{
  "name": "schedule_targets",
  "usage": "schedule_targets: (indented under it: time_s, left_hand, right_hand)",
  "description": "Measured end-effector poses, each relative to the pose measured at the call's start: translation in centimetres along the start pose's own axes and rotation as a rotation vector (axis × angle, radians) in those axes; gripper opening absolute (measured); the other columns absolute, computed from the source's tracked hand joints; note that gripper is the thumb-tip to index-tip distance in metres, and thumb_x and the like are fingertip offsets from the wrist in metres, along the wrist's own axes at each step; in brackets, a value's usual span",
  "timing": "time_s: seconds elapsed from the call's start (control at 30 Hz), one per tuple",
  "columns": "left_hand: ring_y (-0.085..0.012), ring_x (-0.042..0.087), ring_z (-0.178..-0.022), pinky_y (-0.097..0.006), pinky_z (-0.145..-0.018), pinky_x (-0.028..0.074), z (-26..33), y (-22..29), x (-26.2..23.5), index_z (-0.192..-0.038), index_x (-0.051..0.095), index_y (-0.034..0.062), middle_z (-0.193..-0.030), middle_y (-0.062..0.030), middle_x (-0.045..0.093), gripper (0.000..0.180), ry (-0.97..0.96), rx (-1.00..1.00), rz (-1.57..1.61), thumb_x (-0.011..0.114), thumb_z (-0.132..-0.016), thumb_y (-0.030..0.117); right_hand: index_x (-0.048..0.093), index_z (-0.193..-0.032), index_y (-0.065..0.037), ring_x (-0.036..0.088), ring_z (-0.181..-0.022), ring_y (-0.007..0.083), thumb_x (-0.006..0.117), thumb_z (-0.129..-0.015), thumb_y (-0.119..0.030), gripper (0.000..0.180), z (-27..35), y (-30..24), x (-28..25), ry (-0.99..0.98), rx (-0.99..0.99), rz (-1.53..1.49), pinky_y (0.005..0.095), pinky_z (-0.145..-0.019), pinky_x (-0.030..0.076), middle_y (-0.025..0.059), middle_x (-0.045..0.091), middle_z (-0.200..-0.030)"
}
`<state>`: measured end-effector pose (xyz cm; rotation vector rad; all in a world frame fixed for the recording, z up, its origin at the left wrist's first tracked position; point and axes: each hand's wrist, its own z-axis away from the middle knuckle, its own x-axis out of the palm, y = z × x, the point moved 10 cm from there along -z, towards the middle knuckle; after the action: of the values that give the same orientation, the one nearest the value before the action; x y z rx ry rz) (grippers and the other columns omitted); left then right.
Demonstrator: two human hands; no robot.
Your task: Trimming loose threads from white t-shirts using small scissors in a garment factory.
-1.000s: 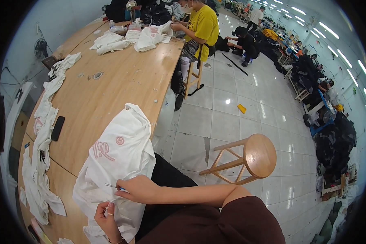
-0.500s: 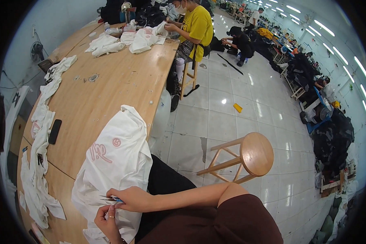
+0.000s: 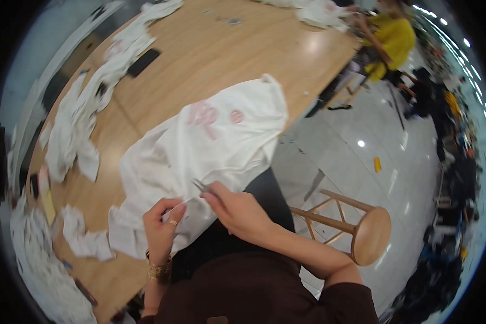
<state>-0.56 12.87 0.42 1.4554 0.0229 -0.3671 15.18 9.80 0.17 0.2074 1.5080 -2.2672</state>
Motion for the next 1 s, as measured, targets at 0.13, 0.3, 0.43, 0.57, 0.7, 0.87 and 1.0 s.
schedule_targets:
  time_s: [0.13,0.3,0.43,0.57,0.7,0.87,1.0]
  left_hand:
    - [-0.0072,0.050,-0.067,-0.021,-0.062,0.041,0.5,-0.2,-0.4,-0.085,0.064,-0.0010,-0.073,-0.0025,0.060,0.010,0.017,-0.035,0.048,0.064,-0.081,0.008]
    - [-0.0080,0.050,-0.064,-0.021,-0.060,0.040,0.9,0.6,-0.6,-0.086,0.064,-0.0004,-0.073,-0.0031,0.059,0.009,0.041,0.045,0.032,0.063,-0.081,0.008]
    - [-0.0078,0.049,-0.063,-0.021,-0.057,0.039,1.0,0.7,-0.4,-0.085,0.064,0.0002,-0.072,-0.0031,0.059,0.008,0.020,0.050,0.008,0.064,-0.081,0.007]
    - [-0.0071,0.049,-0.064,-0.021,-0.059,0.039,1.0,1.0,-0.2,-0.085,0.064,-0.0004,-0.073,-0.0025,0.059,0.008,0.013,0.063,-0.005,0.064,-0.081,0.006]
    - [-0.0074,0.050,-0.066,-0.020,-0.062,0.039,0.9,1.3,0.1,-0.085,0.065,-0.0007,-0.072,-0.0026,0.058,0.008,-0.012,0.061,-0.069,0.065,-0.080,0.004]
    - [-0.0079,0.050,-0.065,-0.021,-0.061,0.039,0.7,1.7,0.2,-0.085,0.065,-0.0005,-0.071,-0.0031,0.058,0.008,-0.002,0.082,-0.036,0.065,-0.078,0.003]
    - [-0.0110,0.053,-0.066,-0.022,-0.062,0.041,0.6,1.1,0.5,-0.087,0.065,0.0002,-0.073,-0.0050,0.060,0.009,-0.035,0.074,0.029,0.064,-0.079,0.004]
  right_hand:
    - [0.047,-0.099,-0.004,0.058,-0.048,0.0243,0.042,-0.095,-0.018,0.015,1.9,-1.1,2.7,-0.154,-0.043,-0.175,0.0334,-0.044,0.043,0.0116,0.054,-0.055]
    - [0.052,-0.108,-0.005,0.060,-0.050,0.0144,0.042,-0.095,-0.017,0.020,2.1,-1.5,3.2,-0.121,-0.171,0.164,0.0249,-0.048,0.047,0.0041,0.058,-0.060]
    - [0.052,-0.107,-0.005,0.060,-0.049,0.0148,0.043,-0.095,-0.017,0.020,2.0,-1.6,3.0,-0.090,-0.199,0.210,0.0254,-0.047,0.047,0.0038,0.058,-0.059]
    - [0.045,-0.092,-0.003,0.053,-0.046,0.0315,0.047,-0.092,-0.015,0.012,2.1,-2.5,2.4,-0.031,-0.281,0.200,0.0407,-0.042,0.040,0.0115,0.050,-0.051]
    - [0.046,-0.094,-0.004,0.054,-0.047,0.0312,0.045,-0.093,-0.018,0.014,2.1,-2.8,2.1,-0.019,-0.289,0.256,0.0409,-0.044,0.040,0.0118,0.051,-0.052]
    - [0.049,-0.091,-0.003,0.053,-0.050,0.0279,0.042,-0.095,-0.022,0.020,1.3,-1.9,2.3,-0.086,-0.199,0.082,0.0365,-0.047,0.040,0.0123,0.049,-0.053]
    - [0.050,-0.083,-0.004,0.044,-0.046,0.0123,0.039,-0.097,-0.025,0.028,0.6,0.6,3.7,-0.140,-0.052,-0.300,0.0271,-0.047,0.035,0.0028,0.042,-0.051]
